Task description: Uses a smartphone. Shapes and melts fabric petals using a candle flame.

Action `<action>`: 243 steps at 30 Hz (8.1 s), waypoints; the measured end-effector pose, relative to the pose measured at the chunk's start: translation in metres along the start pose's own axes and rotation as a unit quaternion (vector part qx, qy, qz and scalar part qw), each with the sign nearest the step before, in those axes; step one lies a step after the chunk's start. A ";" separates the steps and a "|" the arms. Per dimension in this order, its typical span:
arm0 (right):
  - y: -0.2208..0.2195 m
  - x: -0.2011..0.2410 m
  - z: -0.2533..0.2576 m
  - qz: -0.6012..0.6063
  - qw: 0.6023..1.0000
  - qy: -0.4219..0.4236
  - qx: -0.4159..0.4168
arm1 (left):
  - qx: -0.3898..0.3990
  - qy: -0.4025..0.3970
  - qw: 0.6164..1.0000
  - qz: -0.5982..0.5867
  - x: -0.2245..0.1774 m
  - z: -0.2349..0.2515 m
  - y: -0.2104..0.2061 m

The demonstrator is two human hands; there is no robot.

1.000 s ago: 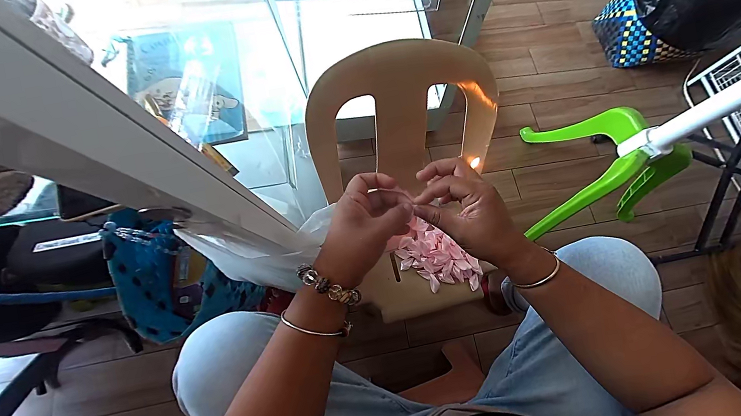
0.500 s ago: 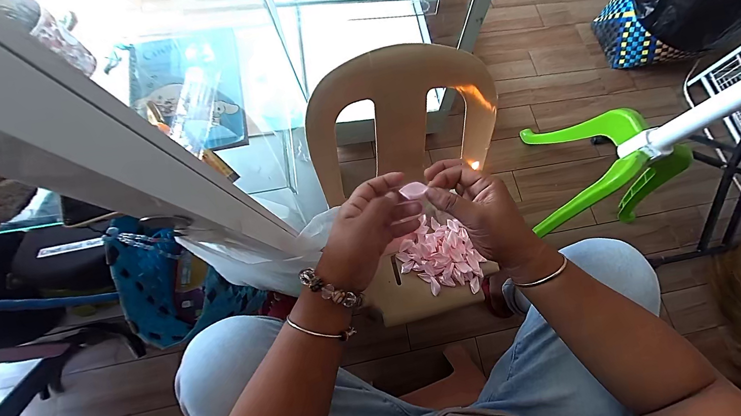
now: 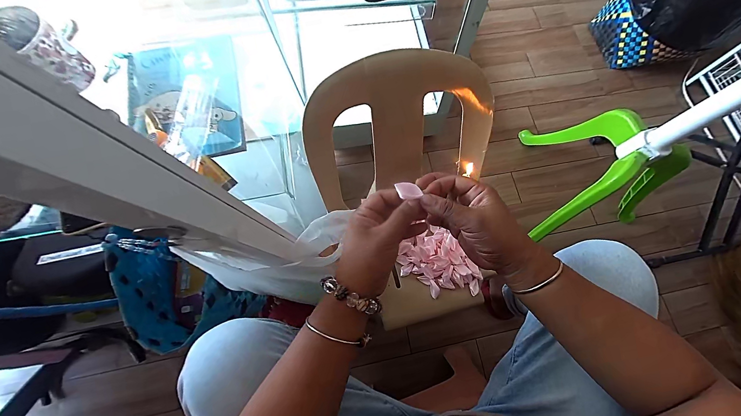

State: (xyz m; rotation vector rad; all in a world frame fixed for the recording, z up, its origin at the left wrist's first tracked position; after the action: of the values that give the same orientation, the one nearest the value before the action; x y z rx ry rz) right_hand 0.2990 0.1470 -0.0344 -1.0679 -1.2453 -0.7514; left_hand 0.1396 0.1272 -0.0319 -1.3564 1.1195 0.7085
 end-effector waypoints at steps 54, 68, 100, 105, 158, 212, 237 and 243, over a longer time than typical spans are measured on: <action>0.004 0.010 -0.001 0.111 0.985 -0.132 -0.017 | 0.022 -0.103 0.971 0.213 -0.005 0.001 0.008; 0.010 0.001 -0.008 0.266 0.921 -0.269 0.090 | 0.137 -0.117 0.966 0.184 -0.001 0.002 0.016; 0.011 0.003 -0.007 -0.383 0.899 0.203 -0.058 | 0.037 0.001 0.996 0.078 -0.003 0.005 -0.002; 0.012 -0.002 -0.007 -0.471 0.841 0.259 -0.065 | 0.006 0.016 0.993 0.119 -0.005 0.003 -0.003; 0.113 0.083 -0.055 -0.065 0.945 0.114 -0.299 | -0.082 0.076 0.834 0.540 0.065 0.101 -0.061; 0.024 0.025 0.000 -0.085 0.993 0.074 0.046 | 0.013 -0.120 0.968 0.222 -0.017 0.017 -0.004; 0.012 0.014 0.003 -0.157 0.977 0.144 -0.003 | 0.005 -0.091 0.944 0.317 -0.019 0.008 0.005; 0.024 0.009 -0.006 -0.229 0.967 0.109 -0.024 | 0.069 -0.011 0.962 0.263 -0.001 0.014 -0.004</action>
State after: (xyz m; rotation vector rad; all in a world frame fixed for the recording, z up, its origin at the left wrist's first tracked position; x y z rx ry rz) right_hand 0.3251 0.1509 -0.0310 -0.7135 -1.3000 -1.2244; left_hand 0.1455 0.1402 -0.0309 -0.9317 1.5019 1.0014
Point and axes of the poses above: each hand's wrist, its own z-axis towards the middle knuckle, its own y-axis out of the back of the hand, x = y × z, the point moved 1 cm from there along z, towards the middle knuckle, and after that the axes turned 6 degrees about x, right-handed, at the moved point
